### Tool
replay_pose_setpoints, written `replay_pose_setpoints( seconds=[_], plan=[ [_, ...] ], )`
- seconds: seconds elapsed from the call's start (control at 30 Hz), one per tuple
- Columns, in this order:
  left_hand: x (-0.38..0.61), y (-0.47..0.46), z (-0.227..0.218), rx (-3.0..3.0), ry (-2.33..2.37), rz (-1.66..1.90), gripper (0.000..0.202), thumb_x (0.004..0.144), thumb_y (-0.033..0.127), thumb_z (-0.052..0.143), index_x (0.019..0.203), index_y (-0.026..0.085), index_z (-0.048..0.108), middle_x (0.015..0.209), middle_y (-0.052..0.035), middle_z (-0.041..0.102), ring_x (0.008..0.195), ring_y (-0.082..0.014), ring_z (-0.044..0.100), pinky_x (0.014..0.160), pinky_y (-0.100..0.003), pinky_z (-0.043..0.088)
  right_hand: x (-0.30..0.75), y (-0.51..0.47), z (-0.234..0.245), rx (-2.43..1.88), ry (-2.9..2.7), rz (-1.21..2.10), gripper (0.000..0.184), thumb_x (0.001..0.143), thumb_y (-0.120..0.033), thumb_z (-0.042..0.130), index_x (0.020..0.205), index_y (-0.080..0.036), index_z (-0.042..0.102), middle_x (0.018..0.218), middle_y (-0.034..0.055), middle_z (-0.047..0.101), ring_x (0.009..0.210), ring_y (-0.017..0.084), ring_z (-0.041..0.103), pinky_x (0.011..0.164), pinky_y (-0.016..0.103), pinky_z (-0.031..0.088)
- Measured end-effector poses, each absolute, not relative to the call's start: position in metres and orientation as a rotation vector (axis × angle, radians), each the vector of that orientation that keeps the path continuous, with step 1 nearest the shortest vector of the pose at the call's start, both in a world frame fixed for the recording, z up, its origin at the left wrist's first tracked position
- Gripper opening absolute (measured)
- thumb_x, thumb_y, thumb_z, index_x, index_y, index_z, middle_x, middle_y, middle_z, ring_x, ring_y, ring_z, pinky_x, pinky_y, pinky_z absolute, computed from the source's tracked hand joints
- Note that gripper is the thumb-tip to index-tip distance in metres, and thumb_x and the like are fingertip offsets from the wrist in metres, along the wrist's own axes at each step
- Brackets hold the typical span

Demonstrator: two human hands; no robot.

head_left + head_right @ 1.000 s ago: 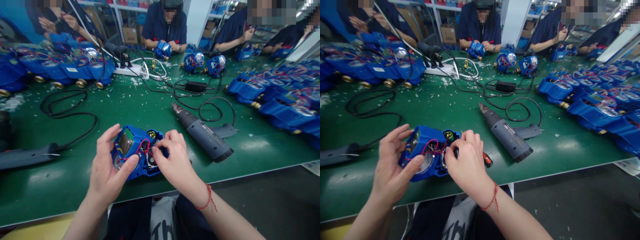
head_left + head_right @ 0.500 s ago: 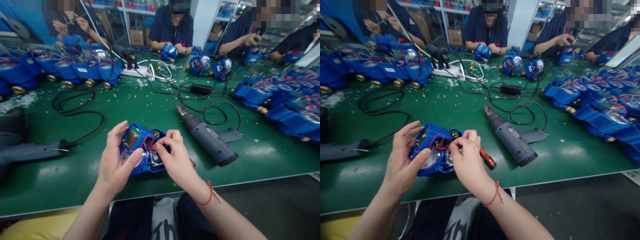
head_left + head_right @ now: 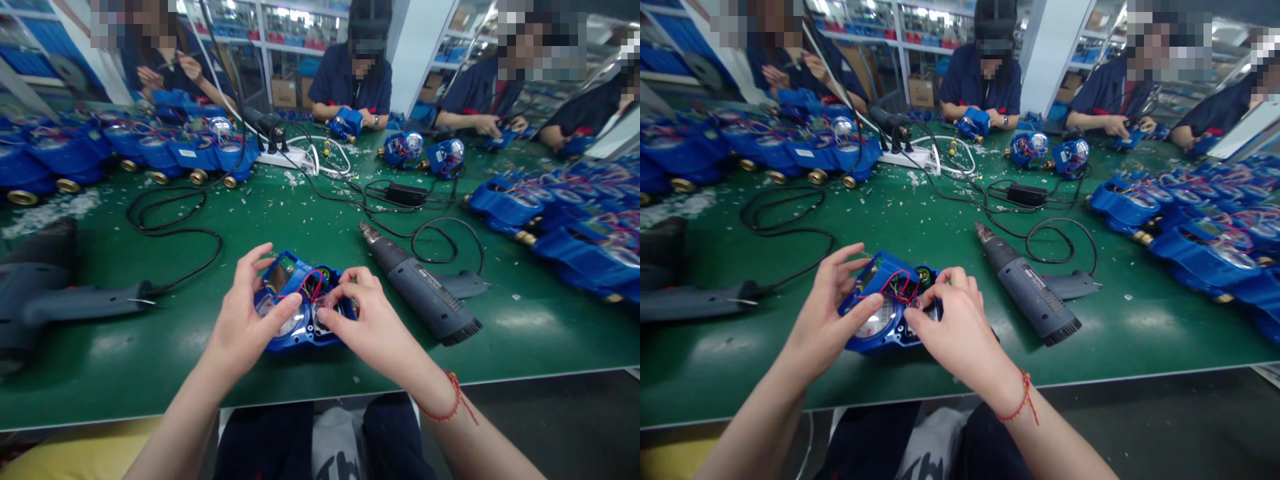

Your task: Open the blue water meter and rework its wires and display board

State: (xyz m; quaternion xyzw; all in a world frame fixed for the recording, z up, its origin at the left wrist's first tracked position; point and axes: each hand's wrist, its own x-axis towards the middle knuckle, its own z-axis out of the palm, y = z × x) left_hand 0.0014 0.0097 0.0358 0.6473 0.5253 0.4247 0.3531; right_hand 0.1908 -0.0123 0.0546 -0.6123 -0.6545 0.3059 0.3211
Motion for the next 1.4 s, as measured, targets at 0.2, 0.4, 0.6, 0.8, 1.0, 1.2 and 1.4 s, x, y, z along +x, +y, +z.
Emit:
replay_pose_setpoints(
  seconds=[0.2, 0.4, 0.6, 0.8, 1.0, 1.2, 1.4],
  plan=[
    [-0.004, 0.03, 0.045, 1.444, 1.217, 0.981, 0.091, 0.068, 0.057, 0.074, 0.141, 0.022, 0.032, 0.127, -0.0156, 0.053, 0.104, -0.0327, 0.065, 0.092, -0.051, 0.05, 0.192, -0.005, 0.051, -1.539, -1.696, 0.779, 0.011, 0.08, -0.013, 0.059, 0.069, -0.017, 0.059, 0.092, 0.0054, 0.056, 0.094, 0.02, 0.052, 0.088, 0.037, 0.04],
    [-0.007, 0.043, 0.039, 1.321, 1.076, 0.969, 0.09, 0.067, 0.054, 0.078, 0.14, 0.025, 0.034, 0.125, -0.0127, 0.053, 0.107, -0.0317, 0.063, 0.09, -0.044, 0.049, 0.197, 0.006, 0.05, -1.456, -1.635, 0.815, 0.015, 0.081, -0.017, 0.058, 0.066, -0.018, 0.056, 0.08, 0.0023, 0.058, 0.081, 0.016, 0.054, 0.077, 0.03, 0.041],
    [-0.009, 0.052, 0.04, 1.266, 0.97, 0.923, 0.088, 0.069, 0.052, 0.078, 0.14, 0.028, 0.033, 0.124, -0.0103, 0.054, 0.102, -0.0292, 0.065, 0.081, -0.038, 0.051, 0.195, 0.01, 0.043, -1.432, -1.561, 0.846, 0.016, 0.085, -0.026, 0.054, 0.071, -0.019, 0.058, 0.073, 0.0004, 0.059, 0.072, 0.015, 0.052, 0.068, 0.027, 0.039],
    [-0.002, 0.07, 0.047, 1.377, 0.939, 0.831, 0.086, 0.069, 0.052, 0.076, 0.14, 0.028, 0.034, 0.117, -0.0077, 0.057, 0.098, -0.028, 0.064, 0.082, -0.041, 0.051, 0.196, 0.007, 0.036, -1.393, -1.57, 0.834, 0.011, 0.089, -0.025, 0.047, 0.087, -0.019, 0.056, 0.083, 0.0012, 0.061, 0.079, 0.015, 0.054, 0.073, 0.028, 0.041],
    [0.002, 0.083, 0.058, 1.307, 0.94, 0.703, 0.061, 0.076, 0.05, 0.072, 0.129, 0.028, 0.05, 0.106, -0.005, 0.064, 0.088, -0.0242, 0.066, 0.07, -0.034, 0.052, 0.195, 0.002, 0.043, -1.389, -1.702, 0.866, 0.015, 0.089, -0.03, 0.056, 0.095, -0.021, 0.066, 0.091, 0.0011, 0.066, 0.09, 0.018, 0.056, 0.084, 0.033, 0.04],
    [0.006, 0.082, 0.057, 1.125, 0.903, 0.711, 0.048, 0.075, 0.054, 0.072, 0.113, 0.029, 0.059, 0.097, -0.0017, 0.07, 0.077, -0.0193, 0.068, 0.065, -0.03, 0.053, 0.186, 0.001, 0.048, -1.5, -1.779, 0.774, 0.032, 0.072, -0.04, 0.077, 0.098, -0.023, 0.07, 0.1, 0.0047, 0.06, 0.1, 0.026, 0.047, 0.088, 0.044, 0.033],
    [0.006, 0.075, 0.049, 0.946, 0.909, 0.789, 0.042, 0.074, 0.053, 0.073, 0.105, 0.026, 0.063, 0.088, -0.0014, 0.073, 0.066, -0.0182, 0.067, 0.059, -0.03, 0.052, 0.179, 0.013, 0.037, -1.506, -1.646, 0.776, 0.005, 0.078, -0.018, 0.065, 0.074, -0.02, 0.065, 0.09, 0.0034, 0.055, 0.095, 0.021, 0.049, 0.088, 0.039, 0.036]
  ],
)
